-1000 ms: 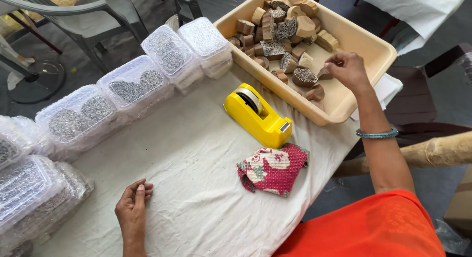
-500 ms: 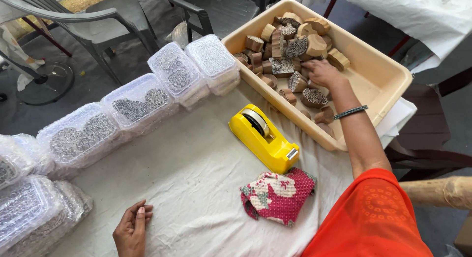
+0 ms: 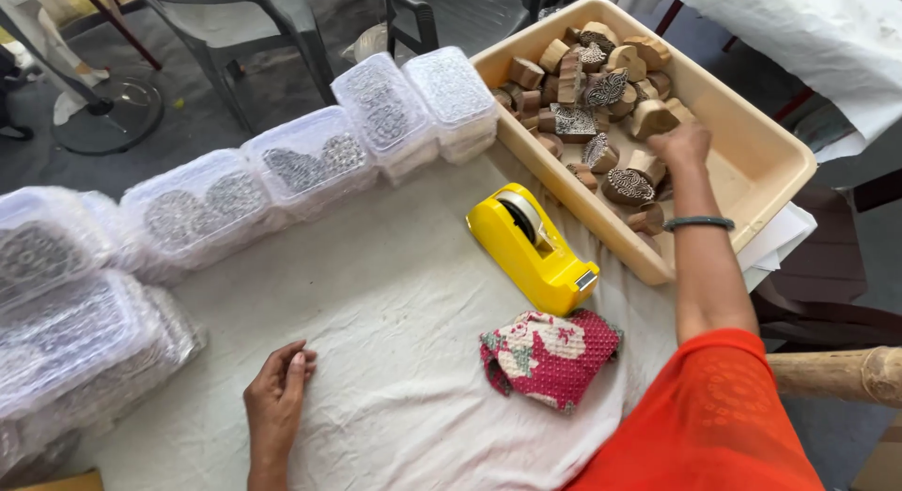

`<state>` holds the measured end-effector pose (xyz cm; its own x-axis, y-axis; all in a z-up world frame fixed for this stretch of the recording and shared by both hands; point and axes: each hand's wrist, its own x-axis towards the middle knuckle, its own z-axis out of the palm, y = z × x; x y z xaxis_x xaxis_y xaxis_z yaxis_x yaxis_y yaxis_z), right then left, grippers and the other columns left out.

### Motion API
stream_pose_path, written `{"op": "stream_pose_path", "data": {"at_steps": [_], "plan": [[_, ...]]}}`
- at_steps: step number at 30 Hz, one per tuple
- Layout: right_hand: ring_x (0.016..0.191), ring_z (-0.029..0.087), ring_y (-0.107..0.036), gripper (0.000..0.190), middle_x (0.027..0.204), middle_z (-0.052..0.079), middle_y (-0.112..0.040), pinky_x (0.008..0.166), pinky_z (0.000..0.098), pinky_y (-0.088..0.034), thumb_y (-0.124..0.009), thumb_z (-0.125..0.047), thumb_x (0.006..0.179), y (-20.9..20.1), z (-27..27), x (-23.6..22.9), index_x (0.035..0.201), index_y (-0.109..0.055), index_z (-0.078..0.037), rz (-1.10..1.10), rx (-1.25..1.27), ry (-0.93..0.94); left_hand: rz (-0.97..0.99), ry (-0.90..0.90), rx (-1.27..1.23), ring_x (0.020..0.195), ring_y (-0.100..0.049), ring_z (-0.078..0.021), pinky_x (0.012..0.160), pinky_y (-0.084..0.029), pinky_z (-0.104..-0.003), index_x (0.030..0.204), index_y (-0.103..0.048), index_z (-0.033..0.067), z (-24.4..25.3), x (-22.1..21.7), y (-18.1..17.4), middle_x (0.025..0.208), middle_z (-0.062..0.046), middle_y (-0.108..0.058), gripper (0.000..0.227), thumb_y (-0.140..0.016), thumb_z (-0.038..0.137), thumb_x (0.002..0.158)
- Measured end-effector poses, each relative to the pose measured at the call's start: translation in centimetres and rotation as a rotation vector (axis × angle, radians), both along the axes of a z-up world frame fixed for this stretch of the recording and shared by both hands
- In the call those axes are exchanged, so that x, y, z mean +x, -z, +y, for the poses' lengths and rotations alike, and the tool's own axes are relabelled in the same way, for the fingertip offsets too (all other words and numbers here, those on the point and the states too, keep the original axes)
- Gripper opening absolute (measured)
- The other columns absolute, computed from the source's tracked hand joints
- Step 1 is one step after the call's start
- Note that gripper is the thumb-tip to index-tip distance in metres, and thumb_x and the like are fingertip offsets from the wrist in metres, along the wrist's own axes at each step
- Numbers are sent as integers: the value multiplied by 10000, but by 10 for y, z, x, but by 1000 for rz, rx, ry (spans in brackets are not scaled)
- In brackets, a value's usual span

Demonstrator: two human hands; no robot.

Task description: The person wraps a small item in bubble wrap and secures it with tape. They then wipe two decorative wooden pieces with a cloth and place them into a clear plastic container, which is closed and set aside.

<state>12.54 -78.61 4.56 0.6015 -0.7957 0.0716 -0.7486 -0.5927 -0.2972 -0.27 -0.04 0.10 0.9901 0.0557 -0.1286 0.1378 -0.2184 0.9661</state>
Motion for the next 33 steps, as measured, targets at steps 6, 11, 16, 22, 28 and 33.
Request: {"op": "stream_pose_path", "data": {"at_steps": [6, 11, 16, 22, 28, 33], "plan": [[882, 184, -733, 272, 1099, 170, -708, 786, 333, -659, -707, -84, 916, -72, 114, -75, 1155, -586, -37, -652, 541, -191, -79, 23, -10, 909, -731, -157, 839, -620, -279, 1201, -726, 19, -3, 0, 3, 1015, -103, -781, 237, -624, 122, 1015], [925, 146, -694, 326, 1085, 66, -675, 781, 336, -636, -695, -59, 949, -95, 313, -155, 1258, -592, -44, -700, 1029, -616, -126, 116, -150, 923, -716, -146, 806, -617, -284, 1265, -700, 54, -37, -17, 5, 1098, -75, -762, 332, -532, 253, 1058], [935, 141, -684, 361, 1085, 86, -699, 753, 311, -608, -703, -126, 951, -47, 459, -193, 1285, -603, -33, -432, 1370, -821, -129, 361, -433, 1192, -608, -160, 946, -566, -339, 1501, -490, 121, -71, -51, -38, 1394, -49, -613, 536, -355, 424, 1080], [867, 151, -725, 295, 1016, 95, -729, 695, 329, -647, -699, -187, 946, -25, 552, -212, 1151, -617, 7, -286, 1226, -789, 63, 408, -812, 1132, -614, -127, 991, -524, -296, 1485, -515, 107, -63, -55, -19, 1255, -48, -641, 544, -343, 458, 1106], [900, 283, -734, 193, 1079, 124, -743, 769, 369, -589, -750, -170, 932, -55, 501, -246, 1062, -731, -28, -350, 289, -1201, 292, 280, -1027, 751, -650, -111, 631, -545, -254, 1226, -680, 20, -59, -42, 3, 889, -43, -703, 489, -408, 417, 1138], [1292, 392, -505, 685, 1375, 156, -599, 1030, 541, -414, -829, -421, 701, -62, 416, -278, 1304, -674, -137, -38, -300, -1035, 348, 229, -1118, 631, -643, -105, 528, -528, -236, 1168, -688, 35, -51, -37, -5, 799, -43, -702, 494, -367, 406, 1110]]}}
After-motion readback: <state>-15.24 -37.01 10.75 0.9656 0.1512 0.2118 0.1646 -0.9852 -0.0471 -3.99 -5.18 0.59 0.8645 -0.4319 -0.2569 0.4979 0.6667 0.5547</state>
